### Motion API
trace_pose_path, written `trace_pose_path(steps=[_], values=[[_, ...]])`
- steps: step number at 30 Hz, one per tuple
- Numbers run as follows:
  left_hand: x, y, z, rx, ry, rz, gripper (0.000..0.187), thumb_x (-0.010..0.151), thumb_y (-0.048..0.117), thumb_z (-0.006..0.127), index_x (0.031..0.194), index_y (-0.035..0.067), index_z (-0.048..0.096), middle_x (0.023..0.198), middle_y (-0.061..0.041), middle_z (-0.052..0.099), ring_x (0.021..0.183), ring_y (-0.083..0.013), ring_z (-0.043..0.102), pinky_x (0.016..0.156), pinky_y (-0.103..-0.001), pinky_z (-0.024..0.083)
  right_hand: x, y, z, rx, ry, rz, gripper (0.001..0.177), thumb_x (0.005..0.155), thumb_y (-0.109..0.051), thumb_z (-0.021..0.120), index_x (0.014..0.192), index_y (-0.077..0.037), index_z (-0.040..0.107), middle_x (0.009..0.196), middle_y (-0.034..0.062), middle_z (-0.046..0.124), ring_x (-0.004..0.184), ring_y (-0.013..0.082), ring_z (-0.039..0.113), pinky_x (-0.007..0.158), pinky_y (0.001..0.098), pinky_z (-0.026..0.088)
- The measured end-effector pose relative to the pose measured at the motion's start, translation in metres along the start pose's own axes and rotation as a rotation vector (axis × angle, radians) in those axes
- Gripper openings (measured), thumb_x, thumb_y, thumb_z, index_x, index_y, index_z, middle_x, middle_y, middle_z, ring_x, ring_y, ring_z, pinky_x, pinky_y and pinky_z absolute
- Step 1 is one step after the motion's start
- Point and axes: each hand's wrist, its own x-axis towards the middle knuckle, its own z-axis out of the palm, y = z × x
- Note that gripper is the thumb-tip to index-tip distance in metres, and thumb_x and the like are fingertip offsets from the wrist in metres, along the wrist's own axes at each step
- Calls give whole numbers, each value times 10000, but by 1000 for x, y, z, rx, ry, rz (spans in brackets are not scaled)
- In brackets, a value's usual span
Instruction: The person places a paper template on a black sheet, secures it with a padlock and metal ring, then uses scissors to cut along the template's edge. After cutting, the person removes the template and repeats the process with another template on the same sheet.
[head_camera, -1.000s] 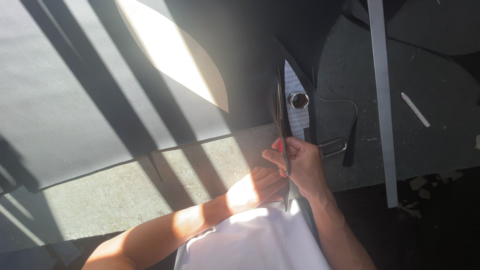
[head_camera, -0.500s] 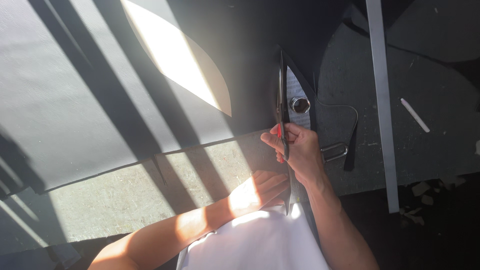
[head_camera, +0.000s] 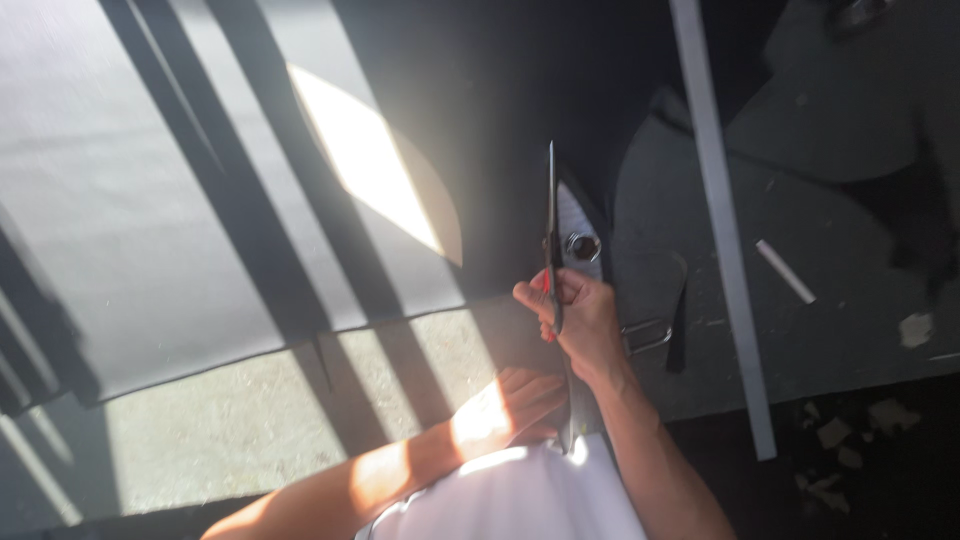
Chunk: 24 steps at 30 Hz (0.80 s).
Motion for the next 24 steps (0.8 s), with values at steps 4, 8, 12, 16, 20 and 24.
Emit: trace_pose_path(steps=[4,8,12,16,20,24], values=[[2,8,-5,-8,56,22,587,767,234,820,1275,2,636,1350,-131,587,1152,-324,593,927,-449,489,-20,-11,-26,-44,-121,1,321,784,-226,885,876,4,682,600,-15,579,449,51,478,409,203,340],[7,24,-9,21,75,5,507,787,184,804,1239,0,666,1324,-134,610,1114,-313,609,881,-440,495,-39,-24,-80,-265,-56,42,413,683,-176,916,1004,8,733,663,-15,613,549,64,544,466,229,432],[13,31,1,80,217,-21,261,855,101,785,1088,60,672,1227,-81,658,1080,-267,648,869,-401,516,-46,-46,-153,-487,111,-124,500,674,-179,899,1106,-6,715,746,9,682,658,91,650,611,246,550],[17,37,17,173,289,-75,206,838,89,777,1009,61,665,1146,-106,667,990,-285,642,793,-411,505,-62,-57,-216,-629,33,117,448,658,-172,900,1038,22,764,649,57,660,575,158,603,546,292,473],[19,63,36,184,448,-249,132,884,89,732,975,69,637,1120,-91,656,1007,-307,650,839,-422,523,-53,-53,-246,-770,-346,239,485,663,-237,933,1041,-9,733,609,33,598,557,137,554,526,296,434],[21,109,48,59,524,-513,85,955,46,675,1037,39,652,1100,-77,642,1006,-324,642,826,-390,562,-25,-55,-250,-929,-676,310,502,653,-270,951,1032,-4,757,626,19,609,567,129,525,536,293,405]])
